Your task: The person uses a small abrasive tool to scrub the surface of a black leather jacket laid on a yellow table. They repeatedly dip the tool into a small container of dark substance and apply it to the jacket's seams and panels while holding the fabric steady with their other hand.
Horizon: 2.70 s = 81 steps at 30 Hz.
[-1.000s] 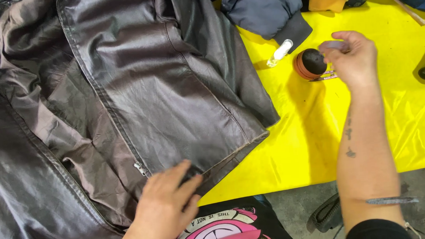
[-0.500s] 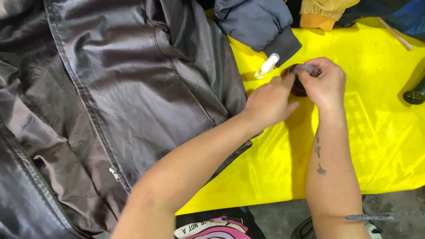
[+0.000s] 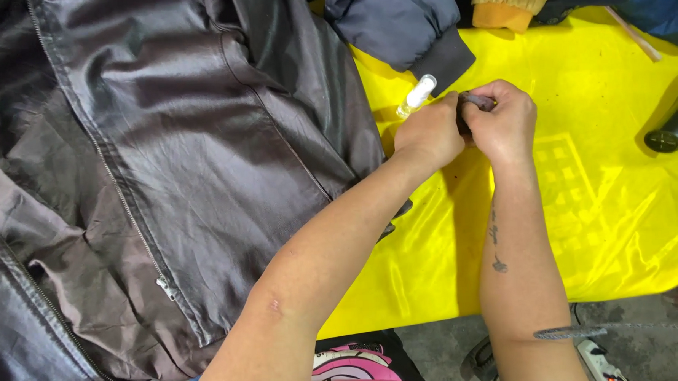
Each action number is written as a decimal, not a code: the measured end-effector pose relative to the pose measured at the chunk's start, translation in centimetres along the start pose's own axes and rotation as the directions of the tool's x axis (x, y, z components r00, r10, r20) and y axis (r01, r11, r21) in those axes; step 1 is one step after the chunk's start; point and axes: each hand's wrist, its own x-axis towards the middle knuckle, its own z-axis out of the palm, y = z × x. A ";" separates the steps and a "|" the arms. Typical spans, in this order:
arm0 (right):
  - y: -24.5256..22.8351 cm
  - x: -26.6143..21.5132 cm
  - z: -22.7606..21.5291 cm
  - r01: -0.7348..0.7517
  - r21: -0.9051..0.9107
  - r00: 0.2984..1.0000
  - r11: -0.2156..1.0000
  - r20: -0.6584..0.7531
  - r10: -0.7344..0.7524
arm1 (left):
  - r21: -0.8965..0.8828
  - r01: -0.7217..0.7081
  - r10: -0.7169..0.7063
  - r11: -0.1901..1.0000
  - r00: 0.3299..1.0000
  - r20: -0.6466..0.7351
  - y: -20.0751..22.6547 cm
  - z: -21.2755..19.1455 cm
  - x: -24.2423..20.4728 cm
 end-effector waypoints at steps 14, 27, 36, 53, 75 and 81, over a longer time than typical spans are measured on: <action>-3.6 -1.7 -1.3 -0.012 0.114 0.992 0.993 0.124 -0.003 | 0.035 0.045 -0.043 0.998 0.997 -0.067 -0.3 0.3 0.8; -0.7 -1.1 -2.0 -0.085 0.343 0.987 0.936 0.159 0.031 | 0.105 0.025 -0.017 0.994 0.997 -0.080 0.2 -0.5 0.0; 1.1 -0.6 -2.3 -0.067 0.390 0.995 0.918 0.098 0.031 | 0.149 -0.035 0.045 0.988 0.997 -0.061 0.0 -0.5 -0.3; -1.6 -1.0 -2.4 0.042 -0.014 0.991 0.999 0.124 -0.040 | 0.205 -0.036 0.053 0.978 0.995 -0.080 0.6 -0.8 -1.0; -1.6 -1.6 -2.8 -0.114 0.308 0.981 0.944 0.183 0.059 | 0.171 -0.028 0.044 0.985 0.995 -0.092 0.9 -1.4 -1.4; -1.1 -1.4 -2.6 -0.139 0.398 0.983 0.907 0.169 0.076 | 0.150 -0.028 0.033 0.988 0.999 -0.031 -0.1 -0.4 -0.4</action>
